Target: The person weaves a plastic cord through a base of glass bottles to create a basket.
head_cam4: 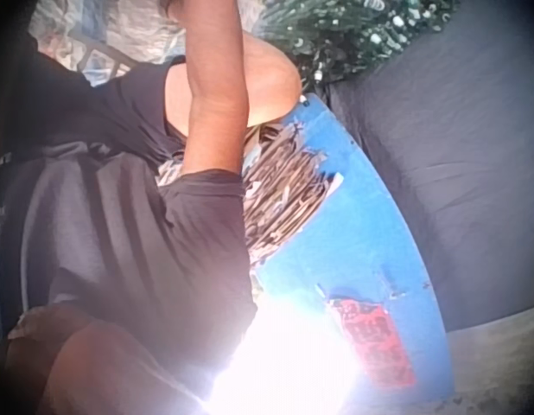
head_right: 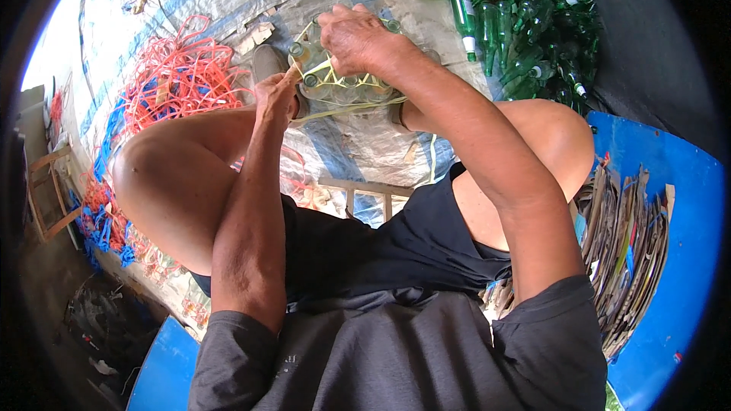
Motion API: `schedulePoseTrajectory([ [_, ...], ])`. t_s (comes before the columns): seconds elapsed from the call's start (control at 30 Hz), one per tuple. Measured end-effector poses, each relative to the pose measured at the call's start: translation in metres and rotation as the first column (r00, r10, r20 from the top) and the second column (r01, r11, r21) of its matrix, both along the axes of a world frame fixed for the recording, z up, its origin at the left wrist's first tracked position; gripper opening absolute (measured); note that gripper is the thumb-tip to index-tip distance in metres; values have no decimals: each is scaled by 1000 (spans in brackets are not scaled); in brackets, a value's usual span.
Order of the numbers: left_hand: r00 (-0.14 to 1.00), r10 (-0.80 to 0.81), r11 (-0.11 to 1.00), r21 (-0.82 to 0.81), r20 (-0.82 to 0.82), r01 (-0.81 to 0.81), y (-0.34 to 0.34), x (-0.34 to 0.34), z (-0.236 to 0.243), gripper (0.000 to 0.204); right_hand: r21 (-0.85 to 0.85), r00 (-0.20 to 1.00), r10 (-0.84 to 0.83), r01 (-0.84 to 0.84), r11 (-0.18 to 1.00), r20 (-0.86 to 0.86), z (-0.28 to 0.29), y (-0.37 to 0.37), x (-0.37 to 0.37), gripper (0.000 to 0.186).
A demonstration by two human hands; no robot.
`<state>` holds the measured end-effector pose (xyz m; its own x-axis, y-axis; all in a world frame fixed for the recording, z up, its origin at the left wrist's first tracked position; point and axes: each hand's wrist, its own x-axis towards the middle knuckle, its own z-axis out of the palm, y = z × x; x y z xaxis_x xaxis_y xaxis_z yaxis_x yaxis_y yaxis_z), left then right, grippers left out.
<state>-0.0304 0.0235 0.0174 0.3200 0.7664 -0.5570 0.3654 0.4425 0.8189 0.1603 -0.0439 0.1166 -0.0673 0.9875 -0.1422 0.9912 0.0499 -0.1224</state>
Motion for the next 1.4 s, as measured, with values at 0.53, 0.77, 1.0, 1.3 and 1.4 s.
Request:
schedulePoseTrajectory([
  [0.53,999,23,999,40,29,-24,-10,7,2,32,-53,980,-181,177,983,-83,-15,-11,16,14],
  [0.77,990,54,998,-33,134,-51,-16,4,10,24,-93,964,-259,253,963,-66,-11,2,13,12],
  [1.0,969,98,983,-175,228,-58,-15,-6,20,24,-259,889,-426,377,889,-167,-5,12,6,14],
  [1.3,972,103,993,-76,212,-89,-14,-12,14,20,-191,788,-534,498,846,-306,-23,-13,4,17],
  [1.4,983,59,997,42,173,-67,-16,-14,14,22,-79,739,-558,575,814,-377,-13,-41,-25,16],
])
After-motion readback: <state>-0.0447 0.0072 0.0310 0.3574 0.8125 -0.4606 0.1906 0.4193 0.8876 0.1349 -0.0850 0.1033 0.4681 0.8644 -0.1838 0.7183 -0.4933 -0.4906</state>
